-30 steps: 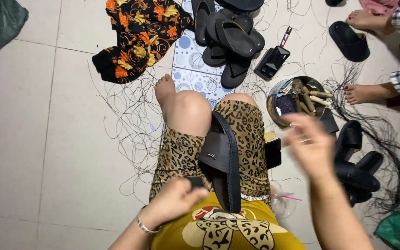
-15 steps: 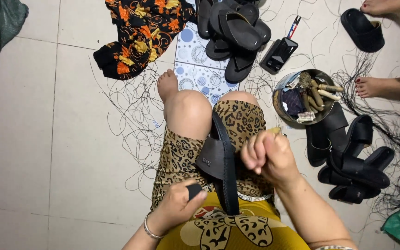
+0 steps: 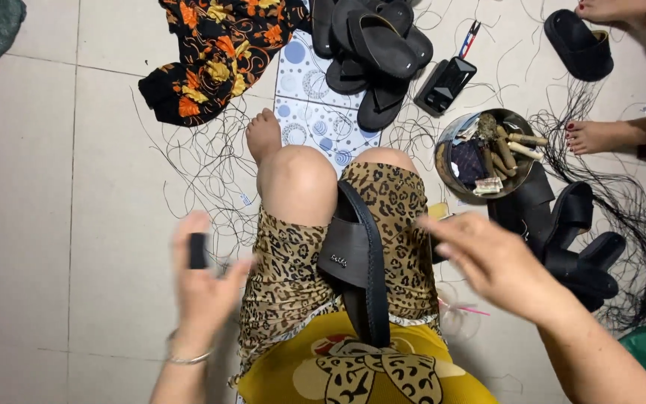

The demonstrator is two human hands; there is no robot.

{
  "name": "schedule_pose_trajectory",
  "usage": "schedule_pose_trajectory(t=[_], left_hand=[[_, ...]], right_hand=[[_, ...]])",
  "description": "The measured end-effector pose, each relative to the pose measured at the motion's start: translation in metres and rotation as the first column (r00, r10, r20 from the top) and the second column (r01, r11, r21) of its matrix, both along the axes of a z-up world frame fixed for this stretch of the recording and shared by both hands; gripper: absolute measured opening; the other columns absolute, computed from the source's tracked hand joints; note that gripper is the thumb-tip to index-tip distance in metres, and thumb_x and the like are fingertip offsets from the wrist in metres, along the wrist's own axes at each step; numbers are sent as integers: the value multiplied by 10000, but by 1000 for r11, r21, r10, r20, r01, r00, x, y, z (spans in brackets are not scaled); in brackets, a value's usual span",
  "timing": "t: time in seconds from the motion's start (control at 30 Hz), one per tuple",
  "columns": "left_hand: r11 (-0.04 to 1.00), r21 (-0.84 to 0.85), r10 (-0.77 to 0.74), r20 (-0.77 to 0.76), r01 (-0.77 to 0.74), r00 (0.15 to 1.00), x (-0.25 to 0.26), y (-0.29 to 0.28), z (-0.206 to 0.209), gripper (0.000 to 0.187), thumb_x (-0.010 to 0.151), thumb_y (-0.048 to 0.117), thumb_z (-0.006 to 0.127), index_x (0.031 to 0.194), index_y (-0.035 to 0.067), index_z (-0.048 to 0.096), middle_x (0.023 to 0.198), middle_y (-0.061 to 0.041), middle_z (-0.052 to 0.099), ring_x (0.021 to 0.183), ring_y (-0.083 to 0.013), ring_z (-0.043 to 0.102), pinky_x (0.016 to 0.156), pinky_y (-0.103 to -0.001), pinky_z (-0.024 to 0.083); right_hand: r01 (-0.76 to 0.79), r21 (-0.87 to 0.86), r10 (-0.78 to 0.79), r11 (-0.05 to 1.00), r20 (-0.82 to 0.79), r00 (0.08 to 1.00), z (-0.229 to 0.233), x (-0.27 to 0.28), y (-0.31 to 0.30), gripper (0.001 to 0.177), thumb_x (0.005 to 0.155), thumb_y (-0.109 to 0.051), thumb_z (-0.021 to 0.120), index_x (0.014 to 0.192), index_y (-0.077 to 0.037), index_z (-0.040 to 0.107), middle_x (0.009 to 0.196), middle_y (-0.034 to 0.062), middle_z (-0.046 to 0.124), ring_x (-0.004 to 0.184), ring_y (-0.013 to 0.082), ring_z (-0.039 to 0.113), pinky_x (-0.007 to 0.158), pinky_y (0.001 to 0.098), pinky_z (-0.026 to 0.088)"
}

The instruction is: Hand-stitching a black sandal to repair or assemble it.

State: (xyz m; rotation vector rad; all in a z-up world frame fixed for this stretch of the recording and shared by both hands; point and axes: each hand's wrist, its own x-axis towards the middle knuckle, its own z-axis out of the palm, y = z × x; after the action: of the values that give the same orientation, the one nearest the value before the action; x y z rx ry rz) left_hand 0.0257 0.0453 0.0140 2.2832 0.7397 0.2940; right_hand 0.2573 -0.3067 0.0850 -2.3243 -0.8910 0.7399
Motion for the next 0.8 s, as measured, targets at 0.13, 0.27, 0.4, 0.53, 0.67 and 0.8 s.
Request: schedule_pose_trajectory(t=[0.13,0.27,0.4,0.53,0.67,0.8], left_hand=[[902,-141,-367,245,407,898,44,-53,15,1031,741,511,832,1510,27,345,1530,-178,411,1462,-338,393,1292,-504,270],[721,127,-688,247,681,682,72,-67,18,1122,776,662,792,1501,-39,298,1555,-281,411,1486,-434,408,1282,-617,256],[695,131,-712,264,707,651,79,-67,16,1142,776,610,850,1519,-49,285,1507,-286,476,1449,-464,460,1255,-638,278],[699,158,-707,296,697,642,81,-69,8,1195,739,589,915,1510,-55,267,1368,-265,555,1326,-447,556,1239,-639,310],[684,127,-715,310,718,626,89,-69,15,1130,774,583,872,1490,-70,290,1319,-256,572,1273,-405,584,1221,-619,354],[673,137,-706,411,727,577,96,-71,8,1169,800,512,932,1559,-6,211,1223,-192,612,1152,-353,635,1205,-607,421]], right_hand=[[-346,-174,355,922,21,935,14,-9,22,552,960,-269,601,1494,-380,518,955,-5,590,684,185,641,521,367,566],[-431,-261,454,864,33,890,14,-7,24,554,965,-276,583,1502,-386,500,958,9,558,659,252,620,449,424,511],[-451,-316,484,835,30,875,17,-5,31,576,962,-288,567,1513,-428,473,886,8,532,625,258,605,417,432,497],[-474,-360,513,804,16,858,20,-3,35,586,943,-300,582,1501,-448,482,830,17,524,566,266,609,405,440,504],[-499,-431,569,752,41,821,29,-1,45,574,930,-373,578,1491,-466,495,833,10,570,515,281,673,366,454,515],[-543,-551,670,634,40,741,32,-7,54,856,719,-124,655,1507,-409,479,817,30,599,492,291,704,357,456,513]])
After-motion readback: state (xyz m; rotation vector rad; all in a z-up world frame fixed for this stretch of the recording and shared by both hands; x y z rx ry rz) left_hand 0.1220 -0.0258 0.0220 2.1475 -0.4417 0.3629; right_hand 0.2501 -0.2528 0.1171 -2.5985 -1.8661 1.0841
